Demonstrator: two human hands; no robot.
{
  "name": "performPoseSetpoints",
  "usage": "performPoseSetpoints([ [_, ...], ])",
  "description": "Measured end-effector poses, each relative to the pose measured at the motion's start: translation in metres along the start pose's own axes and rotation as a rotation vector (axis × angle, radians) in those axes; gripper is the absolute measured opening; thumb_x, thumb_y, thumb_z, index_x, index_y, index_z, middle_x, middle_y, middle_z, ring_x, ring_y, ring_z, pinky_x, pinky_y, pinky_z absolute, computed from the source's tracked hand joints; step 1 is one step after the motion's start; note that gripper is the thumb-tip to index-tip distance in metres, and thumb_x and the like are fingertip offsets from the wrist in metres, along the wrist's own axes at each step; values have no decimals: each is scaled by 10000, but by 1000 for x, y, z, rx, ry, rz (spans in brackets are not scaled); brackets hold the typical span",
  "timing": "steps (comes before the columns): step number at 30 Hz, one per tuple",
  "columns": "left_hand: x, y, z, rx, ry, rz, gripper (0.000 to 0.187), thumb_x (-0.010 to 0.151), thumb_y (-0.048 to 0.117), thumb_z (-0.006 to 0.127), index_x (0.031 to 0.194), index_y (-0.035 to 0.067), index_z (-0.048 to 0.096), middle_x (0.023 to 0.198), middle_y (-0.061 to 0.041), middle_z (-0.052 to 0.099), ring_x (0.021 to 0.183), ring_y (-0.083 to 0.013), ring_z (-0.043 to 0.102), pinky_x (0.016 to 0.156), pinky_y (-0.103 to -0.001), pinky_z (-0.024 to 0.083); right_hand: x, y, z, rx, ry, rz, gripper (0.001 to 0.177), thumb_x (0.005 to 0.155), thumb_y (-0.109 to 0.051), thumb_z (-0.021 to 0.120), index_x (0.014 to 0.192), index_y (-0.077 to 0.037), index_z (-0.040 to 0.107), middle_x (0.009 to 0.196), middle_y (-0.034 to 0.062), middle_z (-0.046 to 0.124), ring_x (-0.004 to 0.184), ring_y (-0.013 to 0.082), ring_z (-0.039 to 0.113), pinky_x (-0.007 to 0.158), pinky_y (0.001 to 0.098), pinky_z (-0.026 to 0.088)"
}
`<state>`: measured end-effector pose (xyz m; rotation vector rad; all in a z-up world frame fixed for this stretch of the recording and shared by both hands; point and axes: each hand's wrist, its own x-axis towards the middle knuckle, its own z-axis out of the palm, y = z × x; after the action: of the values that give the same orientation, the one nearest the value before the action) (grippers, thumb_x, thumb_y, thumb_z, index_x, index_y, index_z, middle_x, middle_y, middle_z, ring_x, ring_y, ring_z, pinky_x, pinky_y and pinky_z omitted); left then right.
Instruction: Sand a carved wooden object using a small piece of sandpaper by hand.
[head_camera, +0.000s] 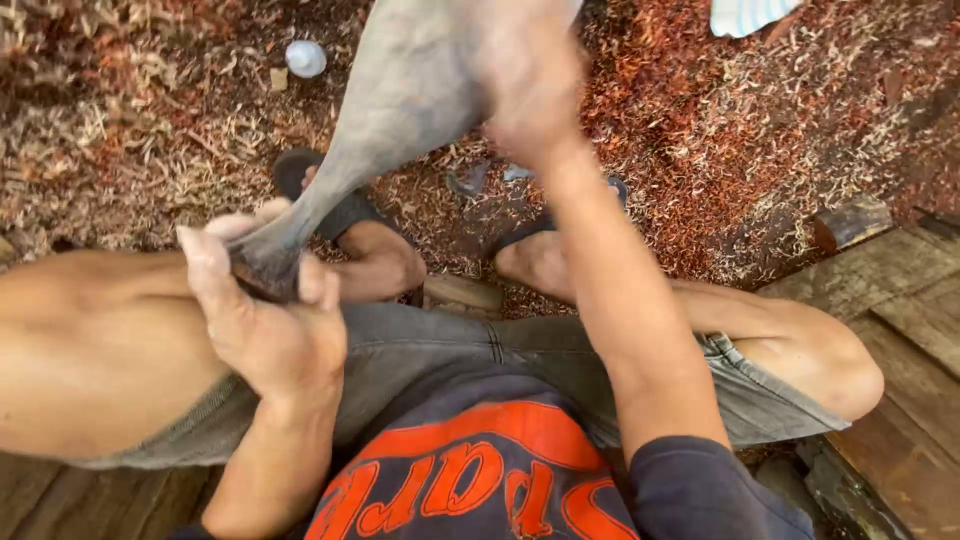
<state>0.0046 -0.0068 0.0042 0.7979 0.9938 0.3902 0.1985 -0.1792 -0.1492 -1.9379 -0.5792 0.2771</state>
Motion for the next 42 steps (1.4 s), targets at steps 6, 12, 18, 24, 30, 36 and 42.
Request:
performPoseSetpoints([
  [6, -6, -15, 23, 329, -163, 353, 545, 1029, 421, 710, 1325, 51, 441, 1225, -179, 597, 684, -160, 541, 575, -270, 465, -40, -83, 29, 55, 41, 98, 316, 1049, -246, 514, 1268, -81, 670, 1236, 110, 683, 1178, 224, 596, 1068, 401, 407],
  [12, -10, -23, -2, 643, -222, 602, 496, 1019, 383, 744, 1272, 19, 523, 1119, -68, 555, 865, -126, 534, 773, -247, 469, -30, 54, -7, -20, 220, 49, 356, 1108, -253, 427, 1243, -23, 664, 1182, 150, 698, 1142, 264, 645, 1032, 435, 493],
  [18, 1, 6, 4, 925, -374, 725, 385, 940, 272, 774, 1118, -16, 591, 982, -61, 599, 808, -143, 572, 726, -259, 484, -32, -51, 32, 4, 336, 77, 426, 1057, -272, 432, 1368, 10, 511, 1338, 187, 557, 1267, 332, 543, 1113, 484, 413],
  [24, 6, 14, 2, 599, -275, 310, 245, 932, 177, 729, 1024, -1, 588, 832, -77, 586, 645, -128, 493, 608, -257, 398, -21, -15, 13, -97, 159, 303, 369, 1090, -246, 364, 1310, -42, 580, 1260, 159, 598, 1200, 293, 581, 1035, 453, 399],
  [30, 4, 2, 3, 71, -163, -71, 178, 987, 229, 599, 998, 94, 483, 713, -93, 498, 493, -155, 418, 474, -299, 369, -17, -58, 21, 199, 288, 71, 303, 1101, -154, 433, 1271, -29, 650, 1103, 146, 748, 1076, 220, 703, 938, 371, 577],
  [36, 5, -9, -10, -47, -112, -204, 248, 1012, 329, 571, 1085, 93, 547, 707, -104, 504, 509, -177, 424, 506, -317, 381, 10, -4, 8, -59, 194, -144, 191, 1047, -133, 507, 1057, -46, 677, 1018, 98, 675, 1026, 219, 582, 895, 425, 424],
  [42, 7, -8, 1, -21, -121, -82, 281, 1075, 312, 558, 1185, 54, 583, 766, -84, 504, 576, -158, 432, 511, -290, 357, -16, -37, 40, 46, 252, 40, 177, 1049, -112, 473, 927, -38, 579, 846, 102, 571, 796, 215, 552, 699, 373, 429],
])
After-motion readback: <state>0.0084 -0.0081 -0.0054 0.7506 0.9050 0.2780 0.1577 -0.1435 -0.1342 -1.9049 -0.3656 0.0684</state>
